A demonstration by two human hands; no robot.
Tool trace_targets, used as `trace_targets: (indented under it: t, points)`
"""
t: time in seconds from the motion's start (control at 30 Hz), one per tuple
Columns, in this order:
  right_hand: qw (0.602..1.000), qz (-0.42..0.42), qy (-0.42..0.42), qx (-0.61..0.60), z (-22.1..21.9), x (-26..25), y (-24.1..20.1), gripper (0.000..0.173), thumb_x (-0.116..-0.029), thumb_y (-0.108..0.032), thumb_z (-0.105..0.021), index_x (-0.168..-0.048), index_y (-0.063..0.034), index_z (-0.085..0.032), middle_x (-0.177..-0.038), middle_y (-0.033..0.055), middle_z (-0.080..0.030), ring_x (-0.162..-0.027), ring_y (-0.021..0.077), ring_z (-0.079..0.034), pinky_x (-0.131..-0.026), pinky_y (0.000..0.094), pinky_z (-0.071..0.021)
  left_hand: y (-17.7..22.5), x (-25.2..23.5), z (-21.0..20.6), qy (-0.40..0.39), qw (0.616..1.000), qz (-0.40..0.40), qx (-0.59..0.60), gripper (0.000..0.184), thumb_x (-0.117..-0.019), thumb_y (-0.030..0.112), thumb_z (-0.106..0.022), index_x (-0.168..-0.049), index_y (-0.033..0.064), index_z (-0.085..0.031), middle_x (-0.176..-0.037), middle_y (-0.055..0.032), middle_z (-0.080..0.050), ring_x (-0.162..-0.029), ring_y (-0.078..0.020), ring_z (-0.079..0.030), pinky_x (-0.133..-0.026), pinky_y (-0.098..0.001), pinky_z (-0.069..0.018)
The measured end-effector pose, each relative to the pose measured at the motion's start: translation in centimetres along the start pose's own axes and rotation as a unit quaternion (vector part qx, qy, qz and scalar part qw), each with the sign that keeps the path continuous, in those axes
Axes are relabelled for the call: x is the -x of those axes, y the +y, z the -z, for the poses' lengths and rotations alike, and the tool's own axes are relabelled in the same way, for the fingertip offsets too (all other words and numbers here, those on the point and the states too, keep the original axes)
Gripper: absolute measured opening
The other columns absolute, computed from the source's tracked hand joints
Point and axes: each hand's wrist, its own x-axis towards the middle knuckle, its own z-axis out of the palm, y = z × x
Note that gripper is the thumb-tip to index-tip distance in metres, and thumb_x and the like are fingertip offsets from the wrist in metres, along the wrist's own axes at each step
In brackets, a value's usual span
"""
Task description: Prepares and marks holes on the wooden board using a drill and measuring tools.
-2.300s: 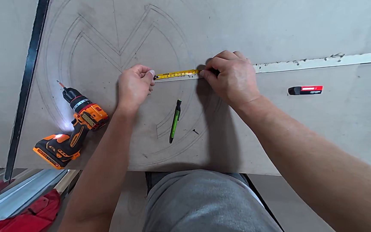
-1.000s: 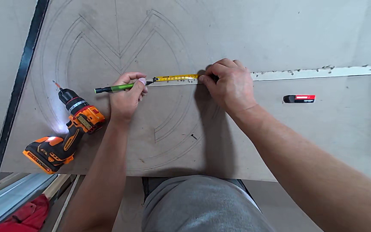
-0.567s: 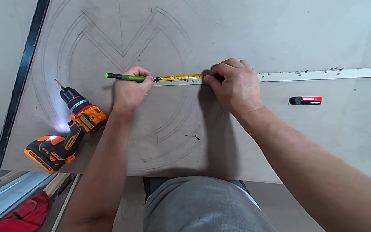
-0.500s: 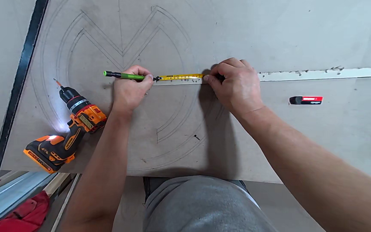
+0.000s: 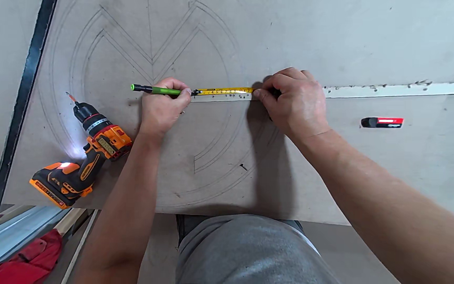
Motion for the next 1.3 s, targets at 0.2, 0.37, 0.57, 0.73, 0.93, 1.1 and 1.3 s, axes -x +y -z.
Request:
trace_targets:
  t: [0.2,0.37,0.57,0.73,0.93,1.1,1.3]
  points:
    - [1.000,0.001,-0.003,0.001,0.2,-0.1,-0.1,0.026,-0.1003,-0.038,-0.064,-0.097,-0.0137,-0.072,-0.115,0.0081,-0.070,-0.107,0.0324,-0.064,-0.088,0.0550,-0.0478,-0.2,-0.1,-0.1,0.000,1.000,-0.004,-0.002,0.004,-0.0919,0.011,-0.073,-0.095,0.0085,-0.074,-0.078,-0.0010,-0.075,-0.065,-0.0093,-0.071,-0.059,-0.0263,-0.0611]
    - [1.000,0.000,-0.005,0.001,0.2,-0.1,-0.1,0.026,-0.1002,-0.037,-0.064,-0.097,-0.0129,-0.073,-0.116,0.0087,-0.070,-0.108,0.0328,-0.063,-0.088,0.0555,-0.0473,0.0,-0.1,0.0,-0.008,1.000,-0.005,0.000,0.002,-0.0916,0.010,-0.073,-0.093,0.0083,-0.074,-0.077,-0.0009,-0.074,-0.065,-0.0087,-0.070,-0.059,-0.0260,-0.0606]
    - [1.000,-0.002,-0.007,0.001,0.2,-0.1,-0.2,0.026,-0.1001,-0.038,-0.064,-0.098,-0.0135,-0.073,-0.116,0.0082,-0.070,-0.108,0.0324,-0.063,-0.088,0.0549,-0.0471,-0.1,-0.1,0.1,-0.008,1.000,-0.009,0.014,0.003,-0.0916,0.009,-0.074,-0.094,0.0065,-0.074,-0.078,-0.0026,-0.075,-0.065,-0.0103,-0.071,-0.060,-0.0267,-0.0615]
    - [1.000,0.002,-0.003,0.000,0.2,0.0,-0.1,0.027,-0.1001,-0.038,-0.064,-0.097,-0.0126,-0.073,-0.116,0.0091,-0.070,-0.107,0.0330,-0.063,-0.087,0.0552,-0.0471,-0.1,0.0,0.0,-0.011,1.000,-0.011,0.023,0.004,-0.0924,0.008,-0.074,-0.095,0.0058,-0.074,-0.079,-0.0030,-0.075,-0.066,-0.0107,-0.071,-0.060,-0.0265,-0.0616]
    - [1.000,0.004,-0.007,-0.006,0.1,-0.2,0.1,0.028,-0.1002,-0.040,-0.064,-0.097,-0.0133,-0.072,-0.117,0.0077,-0.070,-0.108,0.0322,-0.063,-0.087,0.0547,-0.0471,0.0,-0.1,0.0,-0.007,1.000,-0.007,0.013,0.003,-0.0919,0.008,-0.074,-0.094,0.0065,-0.074,-0.078,-0.0022,-0.074,-0.065,-0.0095,-0.071,-0.060,-0.0256,-0.0613]
    - [0.996,-0.028,0.037,-0.074,2.4,1.5,0.5,0.031,-0.1059,-0.033,-0.056,-0.110,-0.0044,-0.068,-0.107,0.0162,-0.069,-0.100,0.0315,-0.067,-0.086,0.0512,-0.0549,1.7,3.0,1.6,-0.022,0.999,0.002,0.044,0.013,-0.0990,0.014,-0.066,-0.099,0.0022,-0.071,-0.079,-0.0054,-0.075,-0.066,-0.0154,-0.073,-0.061,-0.0327,-0.0644]
    - [0.983,-0.172,-0.036,-0.048,4.4,9.6,4.2,0.030,-0.1010,-0.031,-0.051,-0.118,-0.0081,-0.058,-0.084,0.0148,-0.064,-0.070,0.0356,-0.064,-0.055,0.0597,-0.0470,-0.7,13.1,2.7,-0.082,0.954,0.098,-0.270,0.045,-0.0947,0.050,-0.070,-0.069,0.0146,-0.065,-0.053,0.0021,-0.053,-0.046,-0.0120,-0.050,-0.044,-0.0366,-0.0439]
